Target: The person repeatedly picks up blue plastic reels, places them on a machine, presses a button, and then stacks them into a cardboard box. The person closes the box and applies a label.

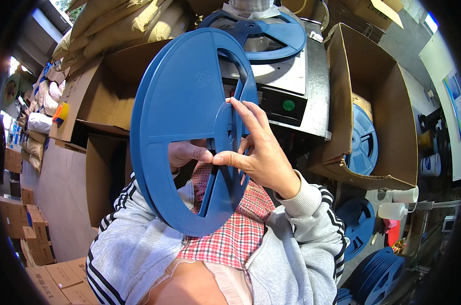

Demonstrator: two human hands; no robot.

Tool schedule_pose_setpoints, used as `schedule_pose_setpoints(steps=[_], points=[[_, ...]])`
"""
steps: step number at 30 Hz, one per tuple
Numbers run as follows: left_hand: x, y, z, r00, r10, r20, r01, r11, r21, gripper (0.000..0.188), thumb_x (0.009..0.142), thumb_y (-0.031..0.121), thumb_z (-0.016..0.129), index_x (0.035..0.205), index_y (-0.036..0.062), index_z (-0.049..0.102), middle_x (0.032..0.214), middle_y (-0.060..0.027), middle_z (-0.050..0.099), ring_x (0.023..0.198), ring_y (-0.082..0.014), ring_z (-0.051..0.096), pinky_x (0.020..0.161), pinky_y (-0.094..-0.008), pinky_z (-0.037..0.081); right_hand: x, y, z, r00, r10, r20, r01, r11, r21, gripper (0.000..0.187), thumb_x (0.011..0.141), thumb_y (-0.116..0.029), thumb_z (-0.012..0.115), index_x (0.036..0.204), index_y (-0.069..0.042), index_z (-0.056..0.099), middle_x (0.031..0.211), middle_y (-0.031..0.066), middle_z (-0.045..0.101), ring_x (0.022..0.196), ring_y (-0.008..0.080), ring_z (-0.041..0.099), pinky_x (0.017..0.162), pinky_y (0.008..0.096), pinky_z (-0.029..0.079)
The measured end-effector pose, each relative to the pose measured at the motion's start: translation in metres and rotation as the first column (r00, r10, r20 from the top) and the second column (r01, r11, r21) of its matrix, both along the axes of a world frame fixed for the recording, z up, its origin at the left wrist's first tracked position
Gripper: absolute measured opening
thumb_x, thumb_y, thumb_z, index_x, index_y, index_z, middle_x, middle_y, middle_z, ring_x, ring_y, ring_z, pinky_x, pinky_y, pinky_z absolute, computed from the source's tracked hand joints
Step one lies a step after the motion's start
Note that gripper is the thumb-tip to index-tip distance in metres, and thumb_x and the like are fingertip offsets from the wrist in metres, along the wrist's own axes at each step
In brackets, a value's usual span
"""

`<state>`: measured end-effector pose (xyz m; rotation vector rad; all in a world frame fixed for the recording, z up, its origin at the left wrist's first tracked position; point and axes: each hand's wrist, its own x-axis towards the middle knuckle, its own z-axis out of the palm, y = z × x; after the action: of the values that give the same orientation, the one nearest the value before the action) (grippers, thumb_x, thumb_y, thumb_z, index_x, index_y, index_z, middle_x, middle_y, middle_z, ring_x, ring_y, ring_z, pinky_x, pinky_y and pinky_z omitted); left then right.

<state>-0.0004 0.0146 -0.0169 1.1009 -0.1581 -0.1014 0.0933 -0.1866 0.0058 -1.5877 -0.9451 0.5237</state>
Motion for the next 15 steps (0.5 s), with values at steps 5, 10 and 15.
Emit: schedule_pose_setpoints(steps=[5,10,15], points=[[-0.005,-0.003,0.002,0.999,0.053,0.001,-0.053,0.999,-0.004,0.079,0.072,0.007,0.087,0.141,0.0011,0.048,0.129,-0.0143,0.062,0.120,-0.0279,0.062,0.105,-0.0415,0.051,-0.003,0.000,0.000,0.991,-0.018,0.133,0.023,0.999,-0.039,0.110,0.067,-0.057,0.083,0.155,-0.016,0.033,0.151,0.0200,0.029,0.067,0.0149,0.063,0.059,0.0280,0.056],[-0.010,0.002,0.005,0.999,0.047,-0.024,-0.047,0.999,0.011,0.085,0.072,0.017,0.089,0.144,0.0010,0.044,0.129,-0.0144,0.061,0.119,-0.0257,0.062,0.102,-0.0383,0.052,-0.007,0.007,0.003,0.979,-0.011,0.205,0.024,0.998,-0.060,0.110,0.068,-0.057,0.082,0.155,-0.013,0.032,0.151,0.0231,0.027,0.066,0.0169,0.066,0.056,0.0308,0.057],[-0.009,0.010,0.014,0.954,0.147,0.262,-0.146,0.989,-0.025,0.107,0.069,0.034,0.089,0.151,-0.0001,0.030,0.132,-0.0161,0.058,0.113,-0.0261,0.064,0.099,-0.0367,0.053,0.005,0.025,0.020,0.972,0.053,0.228,-0.056,0.998,0.004,0.099,0.075,-0.041,0.085,0.153,-0.007,0.033,0.149,0.0218,0.033,0.072,0.0166,0.065,0.064,0.0289,0.056]])
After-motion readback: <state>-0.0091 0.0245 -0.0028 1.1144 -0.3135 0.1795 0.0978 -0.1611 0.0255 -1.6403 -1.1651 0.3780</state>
